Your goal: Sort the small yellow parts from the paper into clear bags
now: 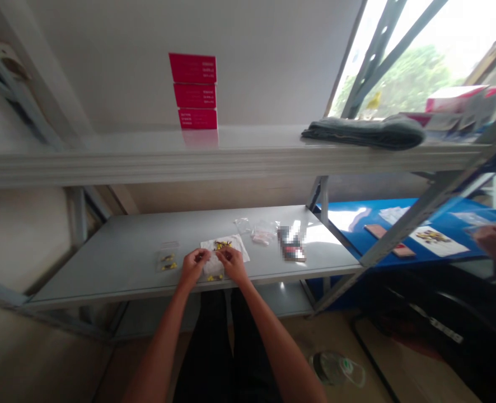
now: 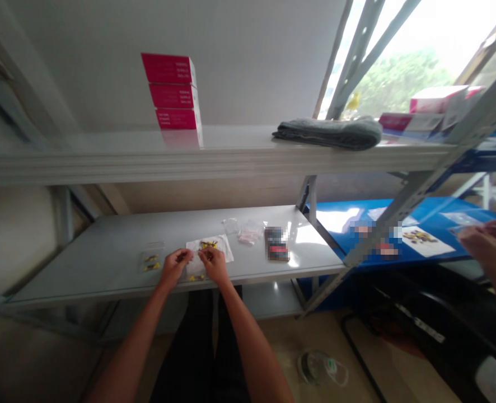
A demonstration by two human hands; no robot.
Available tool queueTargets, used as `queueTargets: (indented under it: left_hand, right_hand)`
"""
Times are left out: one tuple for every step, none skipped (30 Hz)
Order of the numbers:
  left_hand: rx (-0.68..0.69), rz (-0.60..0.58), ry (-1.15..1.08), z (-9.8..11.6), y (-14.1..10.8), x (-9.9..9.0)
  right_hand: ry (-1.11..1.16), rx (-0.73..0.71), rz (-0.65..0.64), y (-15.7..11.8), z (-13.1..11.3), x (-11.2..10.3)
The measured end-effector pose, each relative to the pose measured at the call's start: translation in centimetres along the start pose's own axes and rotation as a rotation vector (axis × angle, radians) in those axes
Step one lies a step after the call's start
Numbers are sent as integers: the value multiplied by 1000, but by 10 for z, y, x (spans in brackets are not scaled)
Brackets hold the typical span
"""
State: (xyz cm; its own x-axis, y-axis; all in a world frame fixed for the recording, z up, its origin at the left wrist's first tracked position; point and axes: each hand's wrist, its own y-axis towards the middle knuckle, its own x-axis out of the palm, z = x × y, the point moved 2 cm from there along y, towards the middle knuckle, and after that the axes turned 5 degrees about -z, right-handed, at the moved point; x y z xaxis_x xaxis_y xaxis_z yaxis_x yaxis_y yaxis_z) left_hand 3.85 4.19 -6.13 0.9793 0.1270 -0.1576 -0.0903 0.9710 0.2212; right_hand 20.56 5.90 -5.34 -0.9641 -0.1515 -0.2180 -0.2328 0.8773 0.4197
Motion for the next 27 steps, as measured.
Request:
queueTargets:
  left_hand:
    - [6,-29,12,0,0,1]
    - [9,-44,27,0,1,1]
    - [9,-48,39,0,1,1]
    - [7,-34,44,0,1,0]
    - [6,-14,46,1,1,-1]
    - [11,12,38,1,1,-1]
    - [14,31,27,2,0,-1]
    - [19,34,23,2,0,-1]
    - [24,33,20,3,0,-1]
    - [29,24,17,3,0,0]
    - [33,10,16,4,0,0]
    - [37,-3,14,4,-1,1]
    - [40,-13,14,4,-1,1]
    - [42,-19,14,3,-1,1]
    - [44,-20,15,3,-1,1]
    - [46,-18,17,2,-1,1]
    - [46,-14,18,2,-1,0]
    - [44,-12,19,1,-1,0]
    - [40,-12,19,0,-1,1]
    - [33,-16,20,0,0,1]
    - [24,-23,20,-1,0,1]
    - [16,-30,21,-1,0,1]
    - [9,-37,22,-2,1,2]
    - [5,-38,22,-2,1,2]
    - [5,-33,23,-2,0,2]
    - [9,-21,25,-2,0,2]
    - [16,-11,27,-1,-1,1]
  right_hand:
    - [-8,-13,-2,-1,-1,0]
    - [-21,-24,-4,-2,-2,0]
    - [-38,-32,-8,-2,-3,1]
    - [-59,-35,-10,-2,-4,1]
    - [-79,-29,-12,-2,-4,2]
    - [-94,-17,-19,-2,-4,3]
    - [-106,-4,-15,-2,-3,3]
    - [-118,3,-5,-2,-3,3]
    - [-132,3,8,-1,-2,2]
    - [-144,-3,15,-1,-2,2]
    - [-154,-13,12,-1,-1,1]
    - [-162,-26,-2,0,-1,1]
    - [-169,-40,-25,0,-1,1]
    - [-175,-54,-49,0,-1,1]
    - [-182,-66,-71,0,-2,2]
    - [-188,-76,-85,0,-2,2]
    - [-192,-84,-88,-1,-3,2]
    - [-190,-87,-86,-1,-3,3]
    - [-184,-85,-75,-2,-4,3]
    - [-174,-78,-60,-2,-4,2]
    - [-161,-71,-43,-3,-4,2]
    - [-151,-65,-28,-3,-3,1]
    - [-145,-63,-20,-3,-2,1]
    - [-144,-66,-21,-3,-1,1]
    - [-147,-72,-30,-3,0,2]
    - [-153,-77,-44,-2,1,2]
    - [-160,-78,-56,-1,1,3]
